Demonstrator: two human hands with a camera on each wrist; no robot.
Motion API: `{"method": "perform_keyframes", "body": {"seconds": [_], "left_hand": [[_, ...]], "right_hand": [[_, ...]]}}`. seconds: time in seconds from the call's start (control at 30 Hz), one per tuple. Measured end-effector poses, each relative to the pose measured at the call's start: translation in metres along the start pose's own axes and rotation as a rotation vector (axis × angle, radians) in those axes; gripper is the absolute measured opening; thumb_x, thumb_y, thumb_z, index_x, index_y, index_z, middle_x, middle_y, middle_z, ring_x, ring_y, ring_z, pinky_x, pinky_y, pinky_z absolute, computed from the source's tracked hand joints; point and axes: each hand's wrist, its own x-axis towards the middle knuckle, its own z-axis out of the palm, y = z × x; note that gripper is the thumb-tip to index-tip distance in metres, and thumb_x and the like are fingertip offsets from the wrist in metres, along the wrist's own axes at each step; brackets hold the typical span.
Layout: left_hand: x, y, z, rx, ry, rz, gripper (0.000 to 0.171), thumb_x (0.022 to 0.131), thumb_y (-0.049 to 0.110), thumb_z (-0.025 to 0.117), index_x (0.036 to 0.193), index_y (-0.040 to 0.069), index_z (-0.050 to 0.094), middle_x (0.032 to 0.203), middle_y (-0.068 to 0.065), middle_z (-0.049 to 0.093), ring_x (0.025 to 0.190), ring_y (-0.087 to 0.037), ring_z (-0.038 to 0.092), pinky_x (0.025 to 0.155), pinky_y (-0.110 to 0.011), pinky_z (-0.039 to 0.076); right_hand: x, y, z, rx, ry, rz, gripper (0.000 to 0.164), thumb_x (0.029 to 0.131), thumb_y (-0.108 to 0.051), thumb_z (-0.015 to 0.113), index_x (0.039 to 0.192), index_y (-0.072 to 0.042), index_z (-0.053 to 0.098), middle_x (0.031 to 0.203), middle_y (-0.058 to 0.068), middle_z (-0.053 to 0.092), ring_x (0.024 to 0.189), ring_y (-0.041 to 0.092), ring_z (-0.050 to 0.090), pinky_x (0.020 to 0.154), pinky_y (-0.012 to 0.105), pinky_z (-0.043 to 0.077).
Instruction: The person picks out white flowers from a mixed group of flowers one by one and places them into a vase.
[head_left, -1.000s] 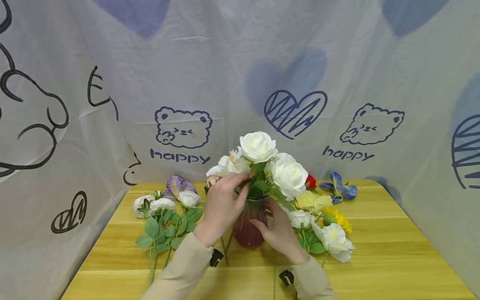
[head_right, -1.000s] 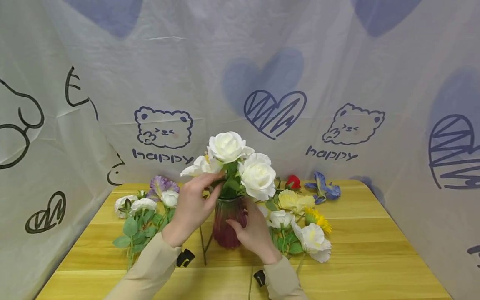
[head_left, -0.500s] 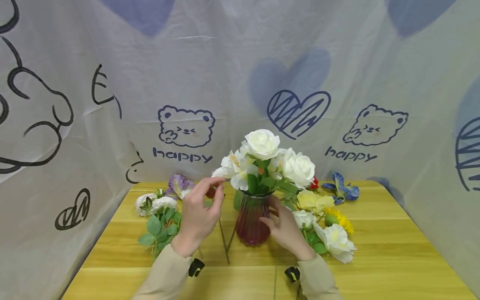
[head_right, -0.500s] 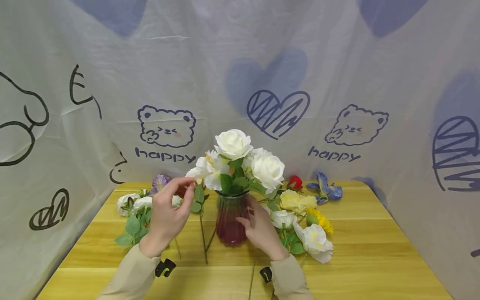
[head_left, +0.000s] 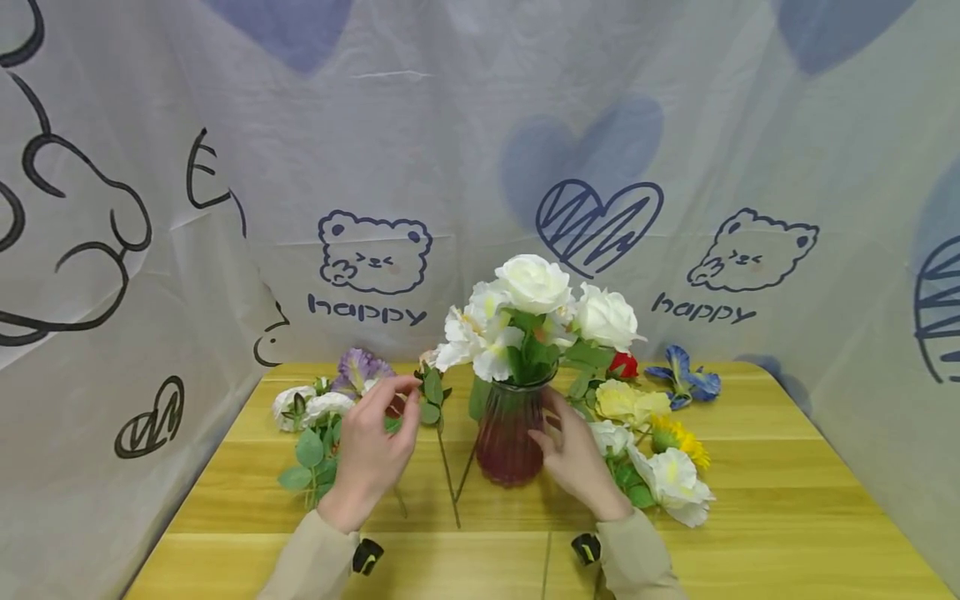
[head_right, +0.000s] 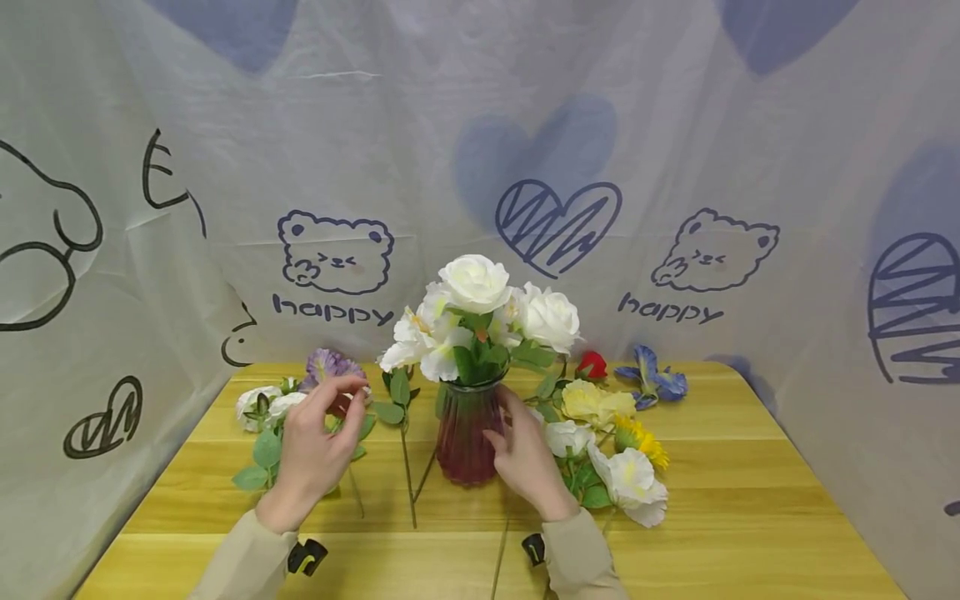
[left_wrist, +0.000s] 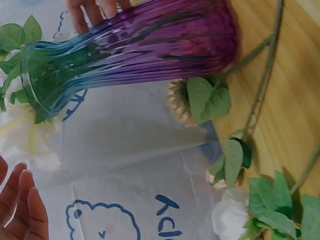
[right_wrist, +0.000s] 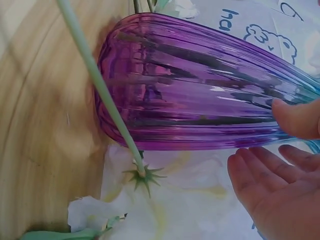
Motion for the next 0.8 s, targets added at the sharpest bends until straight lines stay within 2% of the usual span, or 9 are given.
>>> {"method": "perform_keyframes", "body": {"seconds": [0.17,0.3,0.4,0.53,0.7,0.8], "left_hand": [[-0.008,-0.008,-0.005,0.062,-0.05,-0.039,0.018,0.085,0.0,0.06,0.101,0.008,0.065,0.089,-0.001,0.066,0.068,-0.008,0.057,0.056,-0.026,0.053],[-0.014,-0.013,-0.011,0.125,-0.131,-0.111,0.019,0.084,0.002,0.063,0.102,0.009,0.064,0.095,0.0,0.066,0.072,-0.007,0.058,0.058,-0.025,0.052],[-0.019,-0.018,-0.019,0.177,-0.205,-0.17,0.019,0.085,0.005,0.063,0.102,0.012,0.064,0.097,0.001,0.066,0.075,-0.008,0.059,0.059,-0.026,0.052],[-0.025,-0.024,-0.034,0.237,-0.286,-0.229,0.016,0.085,0.007,0.063,0.1,0.013,0.064,0.095,0.001,0.066,0.075,-0.011,0.06,0.06,-0.028,0.052],[-0.031,-0.03,-0.058,0.31,-0.406,-0.323,0.015,0.087,0.01,0.061,0.101,0.012,0.064,0.097,-0.003,0.066,0.077,-0.018,0.062,0.059,-0.032,0.054],[-0.036,-0.034,-0.072,0.348,-0.481,-0.39,0.015,0.088,0.013,0.061,0.102,0.012,0.064,0.098,-0.003,0.066,0.079,-0.02,0.063,0.059,-0.033,0.054]], "right_hand": [[-0.002,-0.001,-0.007,-0.025,0.034,0.029,0.057,0.085,-0.004,0.068,0.136,-0.003,0.043,0.12,0.016,0.057,0.109,0.031,0.057,0.09,0.042,0.052],[-0.011,-0.005,-0.014,-0.036,0.1,0.084,0.039,0.086,-0.012,0.068,0.121,-0.007,0.052,0.103,0.011,0.059,0.092,0.024,0.061,0.079,0.039,0.056],[-0.019,-0.01,-0.015,0.011,0.108,0.112,0.026,0.086,-0.013,0.068,0.109,-0.008,0.055,0.094,0.006,0.058,0.083,0.018,0.059,0.072,0.035,0.056],[-0.026,-0.022,-0.01,0.168,-0.007,0.146,0.02,0.089,-0.012,0.065,0.106,-0.005,0.058,0.094,0.007,0.061,0.084,0.019,0.059,0.07,0.031,0.055],[-0.03,-0.04,0.006,0.378,-0.212,0.17,0.025,0.093,-0.011,0.06,0.113,0.003,0.055,0.104,0.02,0.06,0.092,0.029,0.059,0.076,0.031,0.055],[-0.03,-0.05,0.017,0.487,-0.302,0.166,0.028,0.094,-0.012,0.057,0.115,0.007,0.052,0.106,0.022,0.059,0.092,0.03,0.06,0.077,0.032,0.056]]}}
